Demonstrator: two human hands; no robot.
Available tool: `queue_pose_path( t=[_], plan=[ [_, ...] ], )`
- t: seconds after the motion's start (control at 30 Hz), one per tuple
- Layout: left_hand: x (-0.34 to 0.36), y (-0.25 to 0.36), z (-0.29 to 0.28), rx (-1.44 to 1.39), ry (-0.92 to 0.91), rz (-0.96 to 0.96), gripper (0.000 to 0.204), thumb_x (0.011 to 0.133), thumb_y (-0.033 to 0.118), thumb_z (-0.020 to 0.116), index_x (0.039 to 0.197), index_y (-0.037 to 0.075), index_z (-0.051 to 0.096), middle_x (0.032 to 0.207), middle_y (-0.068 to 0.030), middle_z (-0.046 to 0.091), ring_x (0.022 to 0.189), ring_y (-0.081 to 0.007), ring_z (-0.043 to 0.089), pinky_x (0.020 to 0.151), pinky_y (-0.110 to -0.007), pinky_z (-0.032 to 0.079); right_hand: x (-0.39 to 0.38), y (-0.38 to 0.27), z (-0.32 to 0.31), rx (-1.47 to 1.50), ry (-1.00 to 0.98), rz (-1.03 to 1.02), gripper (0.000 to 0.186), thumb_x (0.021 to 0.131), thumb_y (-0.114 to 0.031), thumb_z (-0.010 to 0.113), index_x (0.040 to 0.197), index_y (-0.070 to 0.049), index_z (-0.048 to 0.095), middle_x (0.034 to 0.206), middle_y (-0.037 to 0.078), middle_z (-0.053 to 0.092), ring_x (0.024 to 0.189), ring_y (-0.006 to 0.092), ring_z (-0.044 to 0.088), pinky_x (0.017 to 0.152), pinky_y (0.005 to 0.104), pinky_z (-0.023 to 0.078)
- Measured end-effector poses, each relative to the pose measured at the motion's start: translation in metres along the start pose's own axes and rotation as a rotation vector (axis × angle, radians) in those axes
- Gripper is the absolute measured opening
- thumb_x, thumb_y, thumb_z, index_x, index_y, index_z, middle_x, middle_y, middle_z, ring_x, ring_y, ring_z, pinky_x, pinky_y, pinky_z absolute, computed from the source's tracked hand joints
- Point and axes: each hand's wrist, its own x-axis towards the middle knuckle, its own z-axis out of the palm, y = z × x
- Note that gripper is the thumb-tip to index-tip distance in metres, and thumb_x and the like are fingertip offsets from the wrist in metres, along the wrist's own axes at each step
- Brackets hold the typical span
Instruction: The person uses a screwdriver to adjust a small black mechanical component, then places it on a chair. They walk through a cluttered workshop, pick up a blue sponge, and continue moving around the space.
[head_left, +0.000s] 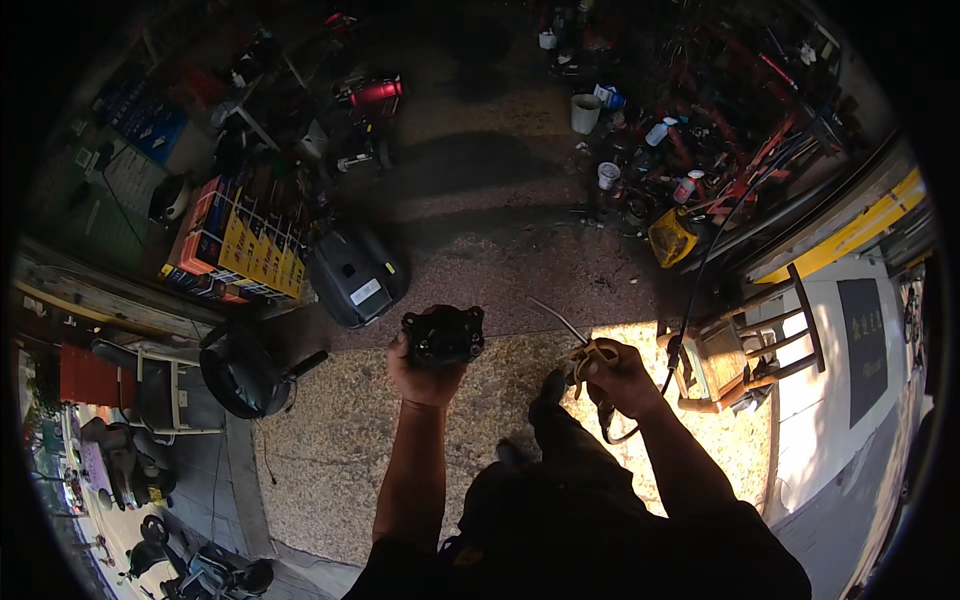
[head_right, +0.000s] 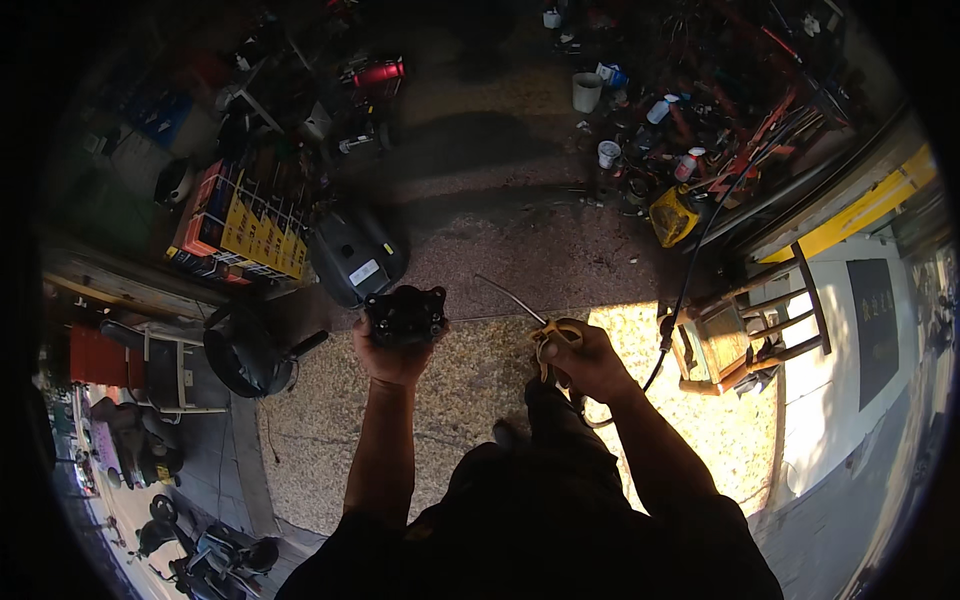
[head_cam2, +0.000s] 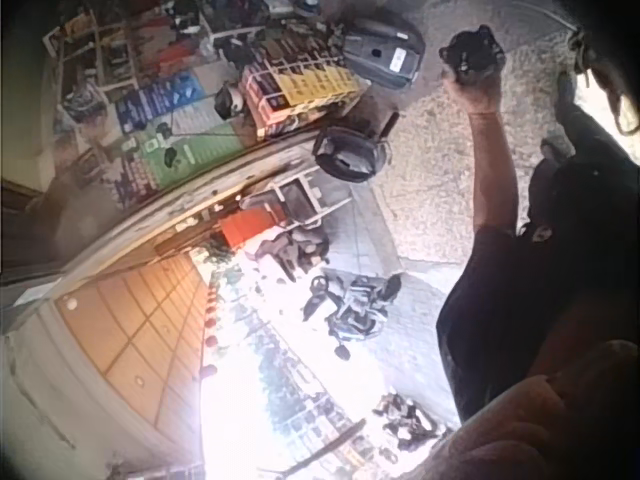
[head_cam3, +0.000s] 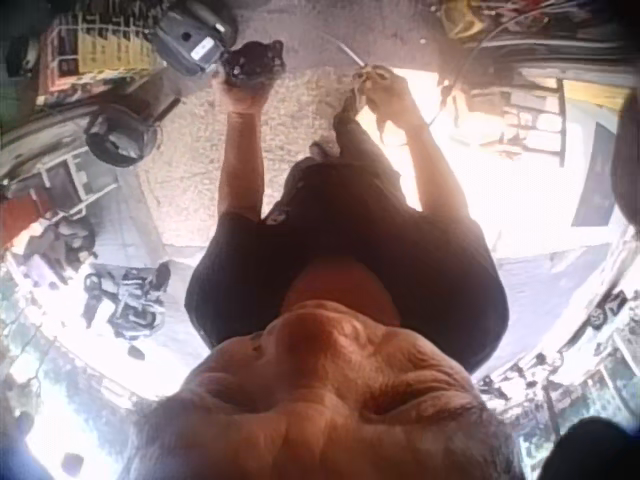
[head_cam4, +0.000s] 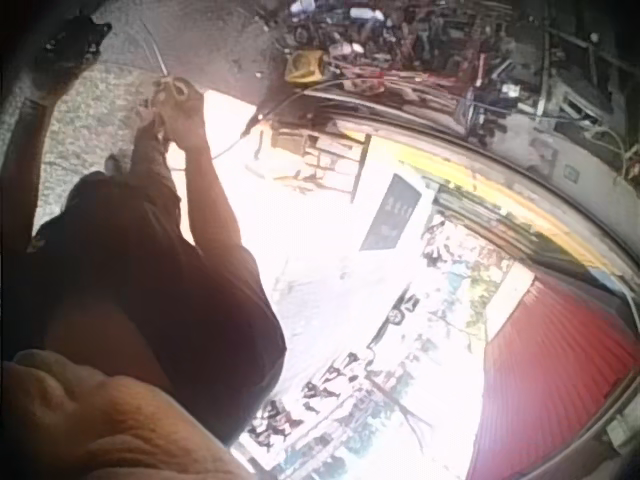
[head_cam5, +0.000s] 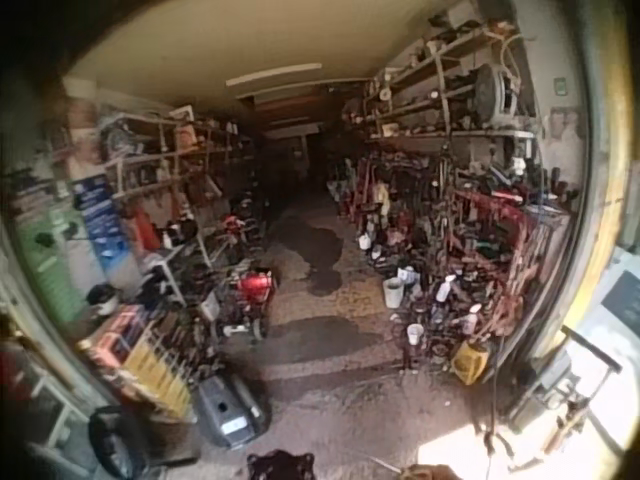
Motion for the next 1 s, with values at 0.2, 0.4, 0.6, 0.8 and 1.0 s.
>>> queue_pose_path(
  t=[0.2, 0.4, 0.6, 0.8, 1.0],
  plan=[
    [0.089, 0.002, 0.024, 0.041, -0.132, -0.087, 0.054, 0.074, 0.048, 0.066, 0.113, 0.011, 0.057, 0.114, -0.0148, 0.060, 0.111, -0.0332, 0.058, 0.092, -0.049, 0.049, 0.056, 0.000, -0.038, 0.053, 0.001, 0.019, 0.026, 0.095, -0.022, 0.062, 0.107, 0.001, 0.061, 0.078, 0.006, 0.067, 0.052, 0.0067, 0.053, 0.046, 0.0217, 0.043],
    [0.175, -0.021, 0.025, 0.003, -0.263, -0.159, 0.064, 0.079, 0.054, 0.062, 0.125, 0.010, 0.057, 0.126, -0.0154, 0.058, 0.118, -0.0387, 0.055, 0.086, -0.060, 0.050, 0.100, -0.025, -0.089, 0.223, 0.014, -0.090, 0.036, 0.095, -0.034, 0.063, 0.109, -0.001, 0.062, 0.081, 0.008, 0.070, 0.050, 0.0055, 0.053, 0.044, 0.0202, 0.041],
    [0.237, -0.042, 0.012, 0.038, 0.026, -0.232, 0.056, 0.086, 0.049, 0.060, 0.129, 0.014, 0.056, 0.125, -0.0110, 0.060, 0.122, -0.0381, 0.053, 0.085, -0.064, 0.052, 0.128, -0.058, -0.143, 0.331, 0.110, -0.245, 0.038, 0.097, -0.037, 0.058, 0.110, -0.001, 0.059, 0.087, 0.015, 0.070, 0.053, 0.0117, 0.059, 0.045, 0.0233, 0.045],
    [0.340, -0.085, -0.006, 0.031, -0.049, -0.498, 0.049, 0.088, 0.045, 0.059, 0.124, 0.012, 0.058, 0.119, -0.0119, 0.062, 0.113, -0.0375, 0.058, 0.078, -0.057, 0.055, 0.148, -0.062, -0.199, 0.507, 0.366, -0.592, 0.036, 0.096, -0.036, 0.059, 0.101, -0.001, 0.060, 0.083, 0.015, 0.067, 0.065, 0.0199, 0.064, 0.061, 0.0318, 0.053],
    [0.440, -0.133, 0.054, 0.647, -0.470, -0.275, 0.051, 0.075, 0.024, 0.076, 0.116, 0.002, 0.054, 0.101, -0.0104, 0.062, 0.097, -0.0191, 0.064, 0.079, -0.037, 0.056, 0.138, -0.084, -0.223, 0.551, 0.641, -0.579, 0.046, 0.089, -0.046, 0.066, 0.106, -0.003, 0.059, 0.083, 0.013, 0.064, 0.065, 0.0206, 0.063, 0.058, 0.0309, 0.052]
  ],
)
